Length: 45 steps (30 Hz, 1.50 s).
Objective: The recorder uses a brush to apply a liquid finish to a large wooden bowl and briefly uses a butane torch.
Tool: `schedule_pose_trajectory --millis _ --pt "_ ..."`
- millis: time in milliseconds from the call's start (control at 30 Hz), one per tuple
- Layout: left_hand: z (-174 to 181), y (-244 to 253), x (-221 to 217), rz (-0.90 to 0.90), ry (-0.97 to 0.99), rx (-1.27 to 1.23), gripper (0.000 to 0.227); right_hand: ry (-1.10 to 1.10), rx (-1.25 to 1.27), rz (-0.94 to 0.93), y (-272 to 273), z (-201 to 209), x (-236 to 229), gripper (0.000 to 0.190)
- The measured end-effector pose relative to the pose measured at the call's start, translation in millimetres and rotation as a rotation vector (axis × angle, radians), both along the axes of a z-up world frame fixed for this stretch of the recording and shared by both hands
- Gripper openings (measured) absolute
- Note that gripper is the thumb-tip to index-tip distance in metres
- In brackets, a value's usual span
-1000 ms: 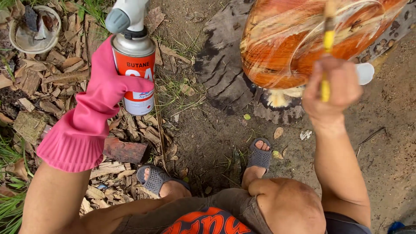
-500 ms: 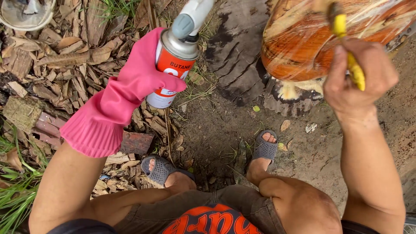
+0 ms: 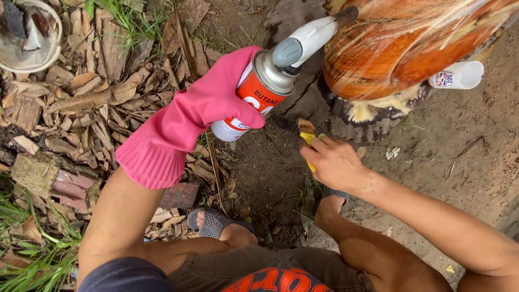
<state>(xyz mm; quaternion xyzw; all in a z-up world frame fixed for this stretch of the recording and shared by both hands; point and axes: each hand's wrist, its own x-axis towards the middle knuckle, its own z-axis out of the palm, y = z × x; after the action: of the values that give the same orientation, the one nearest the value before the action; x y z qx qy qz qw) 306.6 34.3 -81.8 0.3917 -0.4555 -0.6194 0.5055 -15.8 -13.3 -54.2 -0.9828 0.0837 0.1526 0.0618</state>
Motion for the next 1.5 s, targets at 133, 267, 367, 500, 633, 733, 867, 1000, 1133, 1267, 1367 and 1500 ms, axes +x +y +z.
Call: schedule_pose_trajectory --millis 133,267,367,500,633,733,867,1000,1133,1267,1367,1500 --pt "-11 -11 -8 -0.038 0.071 0.078 0.083 -0.098 0.18 -0.263 -3 14 -25 0.017" --pt "-23 -13 -11 -0.071 0.097 0.14 0.083 -0.115 0.229 -0.42 -8 23 -44 0.006" --pt "-30 -9 -9 -0.068 0.103 0.163 0.084 -0.114 0.216 -0.435 -11 24 -53 0.006" --pt "-36 -3 -3 -0.061 0.026 0.185 0.085 -0.085 0.226 -0.447 -14 24 -56 0.008" --pt "-36 0 -2 -0.083 -0.013 0.225 0.079 -0.096 0.222 -0.441 -18 26 -57 0.007" --pt "-35 -1 -3 -0.097 0.002 0.215 0.078 -0.105 0.213 -0.444 -21 27 -56 0.007" --pt "-33 -5 -6 -0.094 -0.037 0.091 0.079 -0.103 0.211 -0.458 -24 29 -56 0.007" --pt "-22 -10 -8 -0.11 -0.042 0.1 0.083 -0.112 0.194 -0.437 -25 27 -60 0.007" --pt "-16 -12 -11 -0.108 -0.019 0.101 0.084 -0.093 0.209 -0.435 -25 24 -65 0.005" --pt "-16 -11 -13 -0.105 0.041 0.134 0.088 -0.109 0.191 -0.418 -25 23 -65 0.005" --pt "-21 -9 -10 -0.1 -0.056 0.104 0.088 -0.026 0.194 -0.43 -24 22 -64 0.007" --pt "-26 -5 -6 -0.107 -0.016 0.098 0.086 -0.044 0.199 -0.425 -25 24 -61 0.008"
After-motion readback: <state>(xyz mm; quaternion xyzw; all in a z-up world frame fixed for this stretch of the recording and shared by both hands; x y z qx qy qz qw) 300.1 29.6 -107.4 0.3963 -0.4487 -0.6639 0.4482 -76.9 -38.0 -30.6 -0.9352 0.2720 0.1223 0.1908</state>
